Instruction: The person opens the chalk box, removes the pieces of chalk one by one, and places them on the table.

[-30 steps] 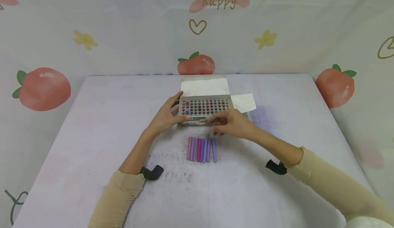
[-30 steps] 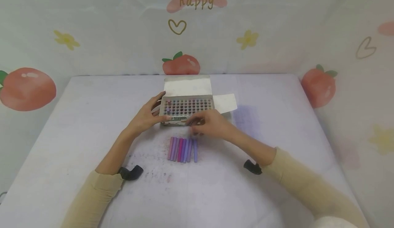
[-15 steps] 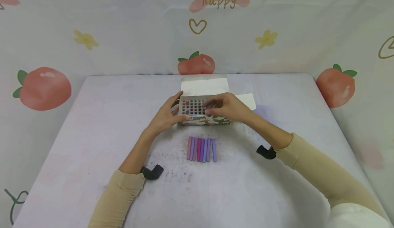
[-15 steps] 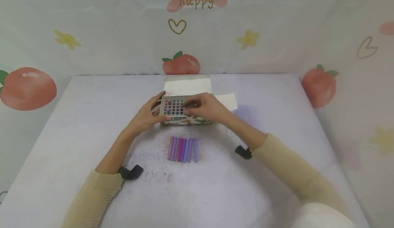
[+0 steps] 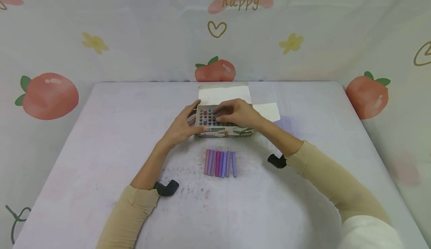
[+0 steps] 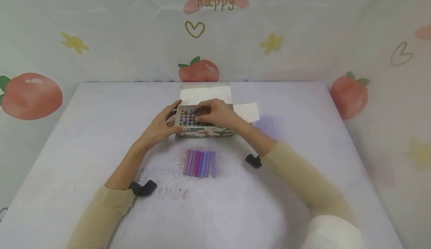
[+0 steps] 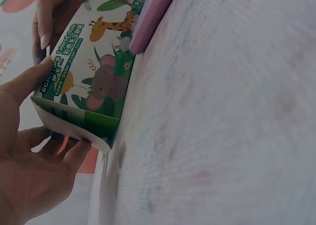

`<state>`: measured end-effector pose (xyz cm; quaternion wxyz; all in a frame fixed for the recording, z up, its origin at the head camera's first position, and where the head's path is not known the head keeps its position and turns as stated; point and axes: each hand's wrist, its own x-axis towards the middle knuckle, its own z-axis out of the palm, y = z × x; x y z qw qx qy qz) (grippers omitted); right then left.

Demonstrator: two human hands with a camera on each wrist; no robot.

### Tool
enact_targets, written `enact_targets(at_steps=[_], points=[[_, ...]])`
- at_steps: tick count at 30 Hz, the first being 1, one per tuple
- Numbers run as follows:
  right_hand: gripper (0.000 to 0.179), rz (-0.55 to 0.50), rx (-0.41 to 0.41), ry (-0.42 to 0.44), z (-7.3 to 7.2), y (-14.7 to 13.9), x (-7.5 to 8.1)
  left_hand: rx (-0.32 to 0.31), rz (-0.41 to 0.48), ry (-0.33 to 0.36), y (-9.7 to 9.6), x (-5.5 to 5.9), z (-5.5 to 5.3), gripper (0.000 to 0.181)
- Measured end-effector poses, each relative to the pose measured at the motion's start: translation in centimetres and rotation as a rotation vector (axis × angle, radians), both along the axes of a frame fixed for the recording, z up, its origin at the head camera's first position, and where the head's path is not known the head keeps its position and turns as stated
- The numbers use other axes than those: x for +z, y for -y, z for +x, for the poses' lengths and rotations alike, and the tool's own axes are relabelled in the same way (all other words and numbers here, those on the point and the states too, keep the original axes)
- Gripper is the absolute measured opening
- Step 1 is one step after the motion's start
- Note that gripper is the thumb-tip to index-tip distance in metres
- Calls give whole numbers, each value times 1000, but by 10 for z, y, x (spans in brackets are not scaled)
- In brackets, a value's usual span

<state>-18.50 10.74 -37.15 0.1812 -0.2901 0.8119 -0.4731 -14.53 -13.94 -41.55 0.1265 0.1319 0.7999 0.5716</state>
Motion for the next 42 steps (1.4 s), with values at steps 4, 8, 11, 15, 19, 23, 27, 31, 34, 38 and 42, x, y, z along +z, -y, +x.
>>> enact_targets(at_steps=[4,8,11,15,19,23,27,31,34,38,42], points=[[29,-14,25,10,-4,7,-5,-2,2,3,0,-2,-1,95],[29,-16,28,20,-7,12,-8,-6,7,0,0,-3,-1,95],[27,-8,34,11,-8,16,-9,-7,8,-1,0,-3,-2,95],[25,-3,48,1,-9,19,-9,-7,6,2,-1,-1,-1,96],[23,13,54,20,-10,21,-10,-2,2,0,-1,0,0,96],[24,30,68,37,-10,24,-12,-9,10,-10,0,0,-1,96],[27,76,85,1,-10,26,-13,-18,18,-15,0,-1,-1,96],[28,124,90,-32,-9,29,-13,-15,16,-11,1,-1,0,95],[27,139,95,-58,-9,31,-15,-14,13,-11,2,-3,0,95],[25,165,97,-123,-9,32,-17,-16,22,-16,2,-3,0,95],[23,171,84,-158,-6,32,-17,-13,23,-12,1,-3,1,94]])
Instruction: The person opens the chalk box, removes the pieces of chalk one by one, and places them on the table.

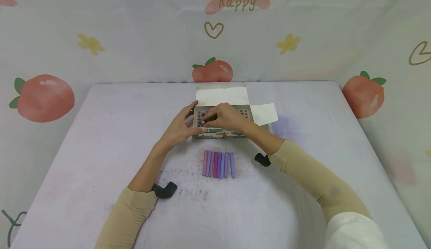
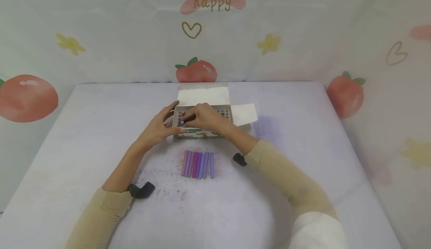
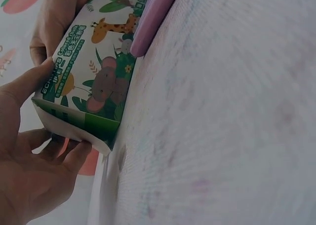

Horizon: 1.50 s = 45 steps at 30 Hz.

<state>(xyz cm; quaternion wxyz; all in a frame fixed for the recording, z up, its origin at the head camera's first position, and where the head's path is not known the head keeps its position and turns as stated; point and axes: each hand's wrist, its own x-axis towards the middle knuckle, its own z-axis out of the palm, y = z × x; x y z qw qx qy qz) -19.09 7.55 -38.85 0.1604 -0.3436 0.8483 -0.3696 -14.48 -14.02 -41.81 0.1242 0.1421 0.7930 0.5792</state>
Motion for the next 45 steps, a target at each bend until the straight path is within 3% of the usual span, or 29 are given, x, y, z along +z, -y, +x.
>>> enact_targets(at_steps=[10,19,24,32,45], points=[[24,-13,25,-95,6,-1,1,13,-36,41,-3,0,-3,96],[21,-100,3,-137,8,-3,0,17,-37,17,-1,0,-2,95],[21,-139,-51,-100,10,-4,1,17,-24,5,-1,0,-1,95],[22,-342,-91,67,9,-7,1,19,-23,7,-2,2,0,96],[27,-468,-186,93,10,-12,4,32,-20,18,-2,3,0,96]])
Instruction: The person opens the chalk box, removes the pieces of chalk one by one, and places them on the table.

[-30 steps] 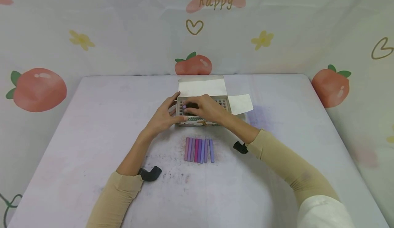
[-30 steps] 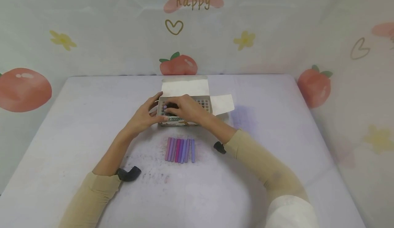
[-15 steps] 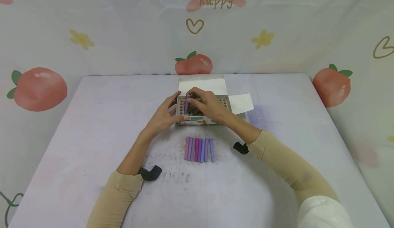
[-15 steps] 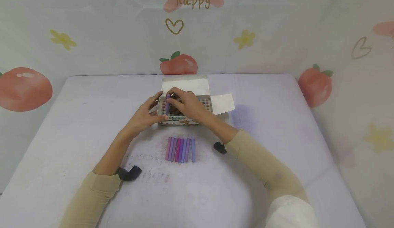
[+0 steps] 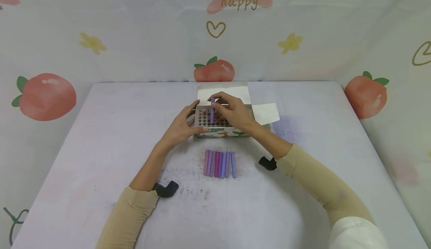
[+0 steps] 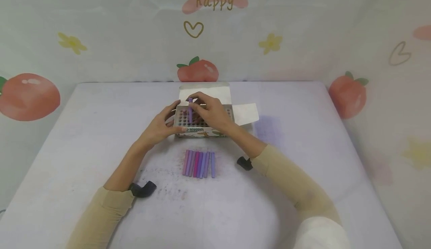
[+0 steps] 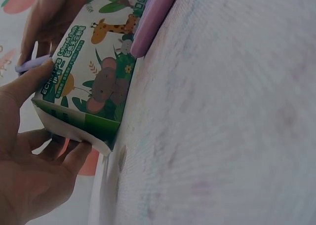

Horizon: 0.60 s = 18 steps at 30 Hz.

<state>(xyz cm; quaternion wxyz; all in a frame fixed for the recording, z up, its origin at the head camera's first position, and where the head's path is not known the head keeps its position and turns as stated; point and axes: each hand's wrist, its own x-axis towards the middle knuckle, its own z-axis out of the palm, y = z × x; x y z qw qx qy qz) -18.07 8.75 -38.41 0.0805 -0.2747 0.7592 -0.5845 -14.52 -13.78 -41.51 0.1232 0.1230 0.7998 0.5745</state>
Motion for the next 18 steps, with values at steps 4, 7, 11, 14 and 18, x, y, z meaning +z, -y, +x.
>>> enact_targets(at_steps=[4,7,11,14,18], points=[[29,-12,-21,14,3,-5,4,0,-3,2,0,0,0,96],[30,-16,-30,32,6,-10,7,2,-5,6,0,0,0,96],[30,13,-50,28,9,-16,9,4,-6,9,-1,0,0,96],[29,45,-68,33,17,-19,17,3,-11,7,-1,0,0,96],[29,51,-91,67,29,-24,29,2,-20,2,-2,1,0,97]])
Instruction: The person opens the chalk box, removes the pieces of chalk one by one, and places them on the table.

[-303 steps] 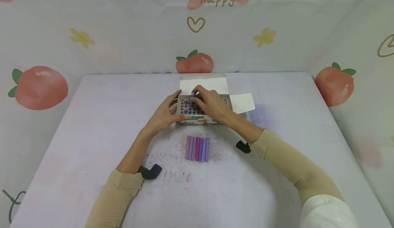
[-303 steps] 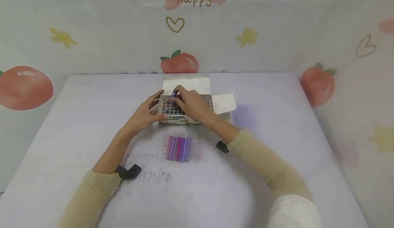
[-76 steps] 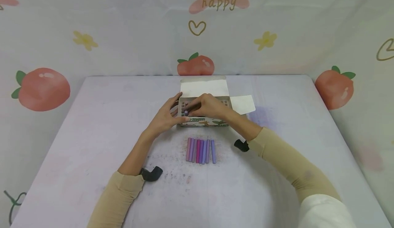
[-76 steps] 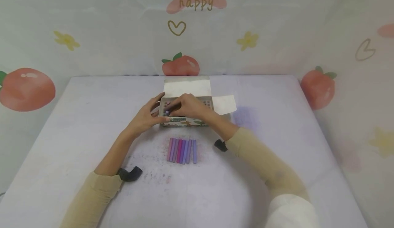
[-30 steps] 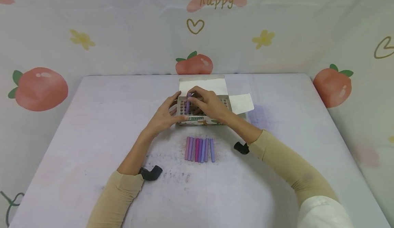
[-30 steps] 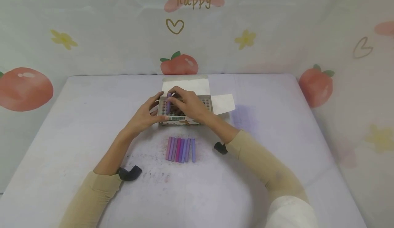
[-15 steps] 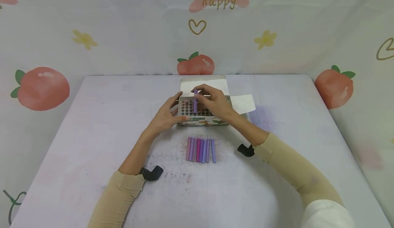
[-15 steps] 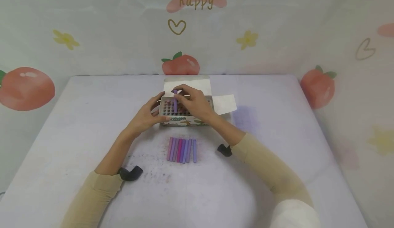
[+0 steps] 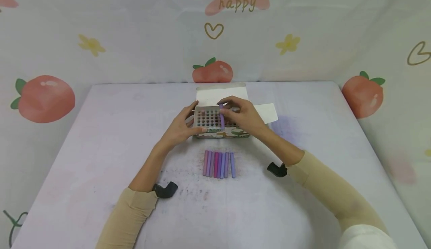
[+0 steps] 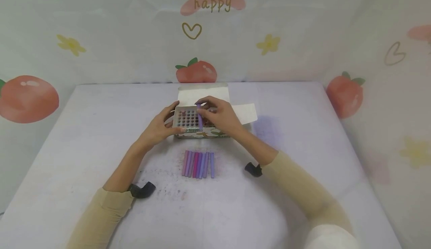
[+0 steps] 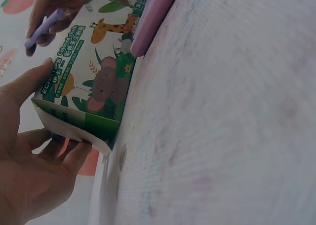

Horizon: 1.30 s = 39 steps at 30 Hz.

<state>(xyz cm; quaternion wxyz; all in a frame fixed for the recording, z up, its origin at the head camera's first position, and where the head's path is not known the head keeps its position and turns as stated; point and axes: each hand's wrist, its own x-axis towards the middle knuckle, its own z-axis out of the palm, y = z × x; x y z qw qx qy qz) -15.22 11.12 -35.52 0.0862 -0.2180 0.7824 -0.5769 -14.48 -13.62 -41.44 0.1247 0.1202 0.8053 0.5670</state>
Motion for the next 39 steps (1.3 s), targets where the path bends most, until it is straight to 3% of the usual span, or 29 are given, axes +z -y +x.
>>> enact_targets(at_steps=[9,17,22,39], points=[[30,-40,8,32,1,-18,-17,1,-6,-2,1,0,0,99],[31,-9,-4,68,15,-32,-18,-3,-4,2,1,-1,-1,99],[32,4,-6,134,26,-40,-18,-3,2,2,1,0,-1,99],[36,45,-70,286,51,-56,-36,-2,3,9,-1,0,1,99]])
